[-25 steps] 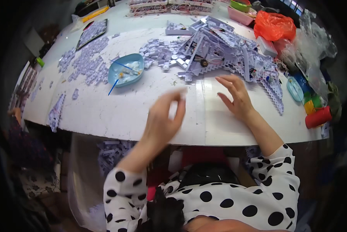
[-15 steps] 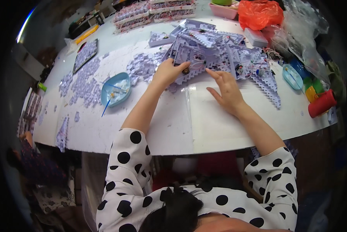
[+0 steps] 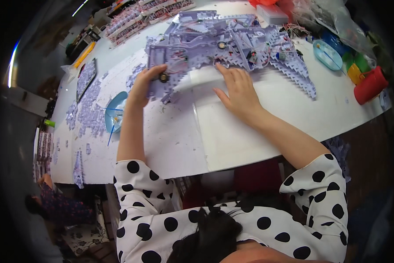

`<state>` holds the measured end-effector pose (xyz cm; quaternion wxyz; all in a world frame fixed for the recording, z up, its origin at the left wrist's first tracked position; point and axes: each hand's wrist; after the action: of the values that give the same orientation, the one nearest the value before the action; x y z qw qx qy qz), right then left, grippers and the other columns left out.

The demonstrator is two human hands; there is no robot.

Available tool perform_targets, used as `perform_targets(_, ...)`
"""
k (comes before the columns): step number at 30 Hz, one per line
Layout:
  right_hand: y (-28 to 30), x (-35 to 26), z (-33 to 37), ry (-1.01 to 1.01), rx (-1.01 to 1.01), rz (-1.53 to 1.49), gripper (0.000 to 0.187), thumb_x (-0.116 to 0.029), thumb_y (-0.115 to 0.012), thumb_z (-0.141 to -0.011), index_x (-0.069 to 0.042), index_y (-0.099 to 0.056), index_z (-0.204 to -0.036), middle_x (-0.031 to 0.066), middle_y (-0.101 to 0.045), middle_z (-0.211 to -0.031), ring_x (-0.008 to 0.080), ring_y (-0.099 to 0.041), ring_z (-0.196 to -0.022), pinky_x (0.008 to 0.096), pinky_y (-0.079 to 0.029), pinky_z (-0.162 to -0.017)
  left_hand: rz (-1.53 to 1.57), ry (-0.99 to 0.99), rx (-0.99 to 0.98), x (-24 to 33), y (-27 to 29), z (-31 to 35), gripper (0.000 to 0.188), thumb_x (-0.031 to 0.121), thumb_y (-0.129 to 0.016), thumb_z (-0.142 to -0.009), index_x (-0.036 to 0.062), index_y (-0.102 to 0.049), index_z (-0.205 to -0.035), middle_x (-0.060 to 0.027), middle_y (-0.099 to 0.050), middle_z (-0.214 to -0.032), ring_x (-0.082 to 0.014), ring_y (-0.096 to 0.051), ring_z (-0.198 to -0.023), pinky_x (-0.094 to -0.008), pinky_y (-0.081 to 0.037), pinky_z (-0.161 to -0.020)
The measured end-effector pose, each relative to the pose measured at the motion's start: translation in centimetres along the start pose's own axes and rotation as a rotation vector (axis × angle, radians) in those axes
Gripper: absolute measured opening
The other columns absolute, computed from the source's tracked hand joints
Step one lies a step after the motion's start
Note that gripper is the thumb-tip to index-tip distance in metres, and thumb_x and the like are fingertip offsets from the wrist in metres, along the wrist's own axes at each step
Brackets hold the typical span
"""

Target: The person assembles small electronic components by hand, inserting a motor and wiring into a plastic housing.

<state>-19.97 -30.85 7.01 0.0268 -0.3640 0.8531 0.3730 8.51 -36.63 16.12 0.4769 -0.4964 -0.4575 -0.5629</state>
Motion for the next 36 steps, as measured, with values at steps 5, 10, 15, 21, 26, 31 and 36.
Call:
perform_targets(5,-0.1,-0.3,-0.3,-0.017,0.119,0.036,0.072,-0.029,-0.069,-0.090,-0.005,-0.037,-0.150,0.0150,-0.056,-0.113,0.0328,-0.051,-0.112,0.0471,-0.038,-0.103,0.047,0.146,-0.002,1.2,3.9,1.0,0.033,0.028,-0.075,-0.086,0.0018,-0.071,-0.107,-0.0073,-0.072,-0.094,-0.0131,-0.070,-0.075,-0.0253,-0.058,-0.067)
perform_targets(10,1.1,0.7,-1.1,-0.081,0.203,0.001,0.068,-0.015,-0.063,-0.090,-0.006,-0.035,-0.151,0.0133,-0.060,-0.112,0.0296,-0.055,-0.107,0.0439,-0.043,-0.097,-0.439,0.084,-0.192,3.9,3.6,3.2,0.043,0.030,-0.078,-0.080,-0.0010,-0.069,-0.109,-0.0062,-0.071,-0.094,-0.0113,-0.067,-0.075,-0.0239,-0.055,-0.069)
perform_targets(15,3.3,0.6,-1.9,-0.026,0.392,-0.117,0.046,0.002,-0.052,-0.092,-0.005,-0.052,-0.137,0.0115,-0.066,-0.100,0.0292,-0.060,-0.095,0.0428,-0.045,-0.089,-0.418,0.173,-0.386,0.8,-1.2,2.7,0.049,0.037,-0.079,-0.082,-0.0018,-0.067,-0.108,-0.0044,-0.069,-0.091,-0.0106,-0.064,-0.070,-0.0241,-0.052,-0.062)
perform_targets(21,6.7,-1.6,-1.2,0.334,0.120,-0.214,0.042,-0.023,-0.075,-0.084,-0.012,-0.064,-0.123,0.0096,-0.062,-0.109,0.0307,-0.057,-0.103,0.0436,-0.045,-0.092,-0.889,0.118,-0.302,0.4,-6.9,4.2,0.065,0.056,-0.079,-0.078,-0.0052,-0.071,-0.100,-0.0121,-0.071,-0.079,-0.0155,-0.066,-0.064,-0.0264,-0.049,-0.058)
perform_targets(26,5.2,-3.2,-0.6,0.443,-0.170,-0.229,0.064,-0.041,-0.083,-0.075,-0.014,-0.062,-0.129,0.0117,-0.060,-0.123,0.0322,-0.053,-0.122,0.0522,-0.036,-0.113,-0.894,0.002,-0.073,4.3,-4.7,2.6,0.057,0.044,-0.079,-0.085,0.0016,-0.070,-0.121,-0.0111,-0.072,-0.083,-0.0177,-0.069,-0.079,-0.0309,-0.054,-0.071)
perform_targets(31,4.4,-2.5,-0.2,0.411,-0.304,-0.199,0.075,-0.047,-0.080,-0.075,-0.016,-0.056,-0.139,0.0127,-0.060,-0.124,0.0315,-0.053,-0.122,0.0515,-0.035,-0.114,-1.265,-0.956,0.258,4.7,-9.1,-3.8,0.070,0.020,-0.081,-0.082,0.0167,-0.052,-0.145,-0.0173,-0.066,-0.125,-0.0293,-0.062,-0.119,-0.0390,-0.050,-0.102)
perform_targets(36,4.0,-1.9,-0.1,0.409,-0.276,-0.243,0.071,-0.047,-0.077,-0.079,-0.015,-0.056,-0.139,0.0124,-0.060,-0.126,0.0308,-0.054,-0.123,0.0511,-0.034,-0.115,-1.408,-0.963,0.004,4.0,-8.7,-11.2,0.067,-0.006,-0.065,-0.081,0.0206,-0.056,-0.141,-0.0130,-0.061,-0.138,-0.0315,-0.059,-0.124,-0.0427,-0.051,-0.102)
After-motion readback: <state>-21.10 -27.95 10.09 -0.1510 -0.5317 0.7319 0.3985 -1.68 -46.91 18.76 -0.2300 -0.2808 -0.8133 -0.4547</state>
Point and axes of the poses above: each hand's wrist, its own z-axis away from the middle knuckle, its own y-axis out of the back of the hand, x = y × z
